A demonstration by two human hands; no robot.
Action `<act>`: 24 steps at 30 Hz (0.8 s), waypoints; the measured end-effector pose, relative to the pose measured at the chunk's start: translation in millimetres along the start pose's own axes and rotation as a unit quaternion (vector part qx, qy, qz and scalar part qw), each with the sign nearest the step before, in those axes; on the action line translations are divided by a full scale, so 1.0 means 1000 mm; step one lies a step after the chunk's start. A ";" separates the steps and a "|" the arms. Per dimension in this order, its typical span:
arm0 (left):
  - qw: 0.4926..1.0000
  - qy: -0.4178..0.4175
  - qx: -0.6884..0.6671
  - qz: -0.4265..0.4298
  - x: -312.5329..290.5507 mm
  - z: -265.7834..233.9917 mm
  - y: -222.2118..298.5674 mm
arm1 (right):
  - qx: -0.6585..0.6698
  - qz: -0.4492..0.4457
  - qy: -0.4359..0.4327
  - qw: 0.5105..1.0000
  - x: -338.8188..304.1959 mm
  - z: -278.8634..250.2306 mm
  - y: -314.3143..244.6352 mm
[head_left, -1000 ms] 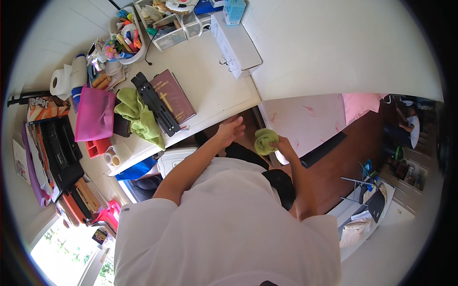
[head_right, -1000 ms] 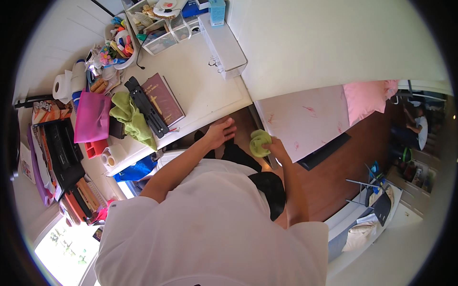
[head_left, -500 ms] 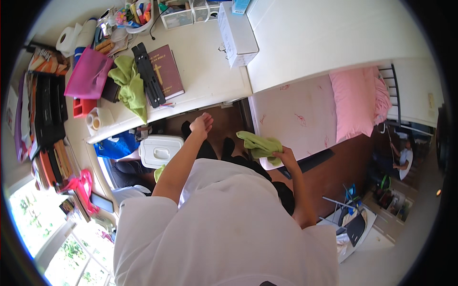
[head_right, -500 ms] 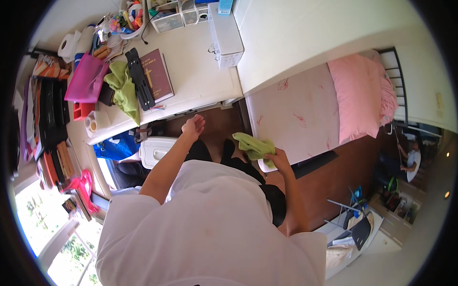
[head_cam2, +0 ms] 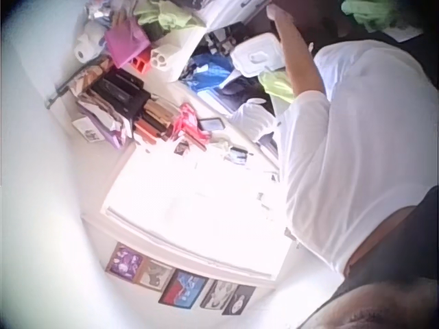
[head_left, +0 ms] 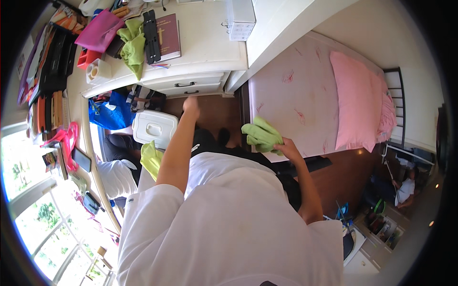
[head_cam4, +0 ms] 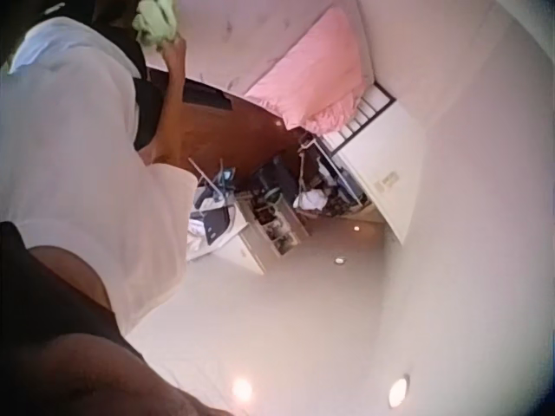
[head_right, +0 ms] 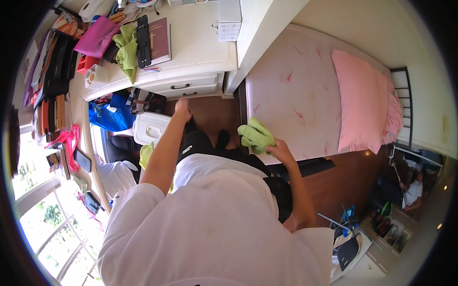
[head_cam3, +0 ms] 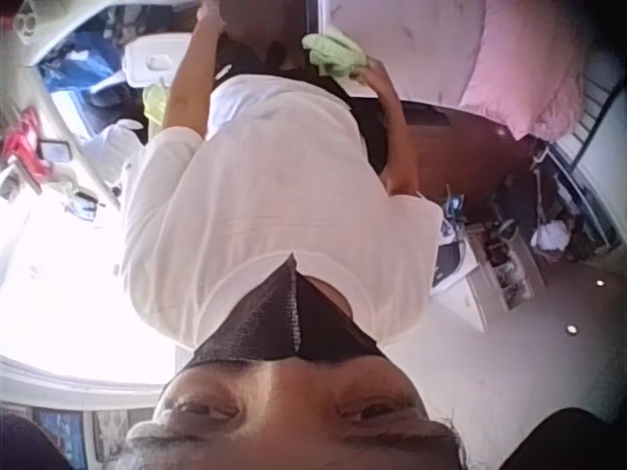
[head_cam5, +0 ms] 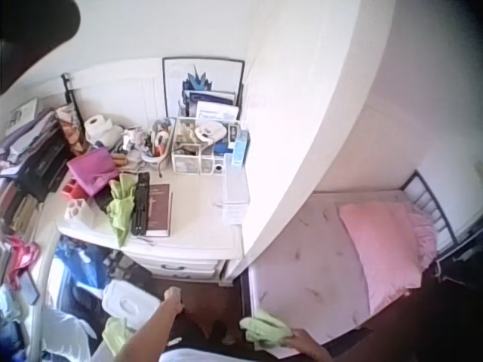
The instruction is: The person wipes down a white desk and various objects on it using a green cloth, including a passport, a white container, a medicine box, a product box, a small fan, and a wire basket.
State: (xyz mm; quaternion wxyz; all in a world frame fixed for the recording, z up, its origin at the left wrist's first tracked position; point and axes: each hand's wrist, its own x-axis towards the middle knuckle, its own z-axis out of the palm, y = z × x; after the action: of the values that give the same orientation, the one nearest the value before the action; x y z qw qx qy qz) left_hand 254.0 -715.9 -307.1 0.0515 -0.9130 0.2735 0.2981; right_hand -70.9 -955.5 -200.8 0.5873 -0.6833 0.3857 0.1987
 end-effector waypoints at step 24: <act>0.375 -0.512 -0.739 -0.227 -0.142 0.116 -0.076 | -0.075 -0.062 -0.054 0.994 0.024 0.006 0.008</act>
State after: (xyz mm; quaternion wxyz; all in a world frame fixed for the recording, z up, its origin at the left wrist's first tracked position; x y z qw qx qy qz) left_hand 138.8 -555.2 -326.1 -0.4474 -0.2897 -0.3511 0.7698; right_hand -61.2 -956.6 -224.8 0.5654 -0.7364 0.2939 0.2272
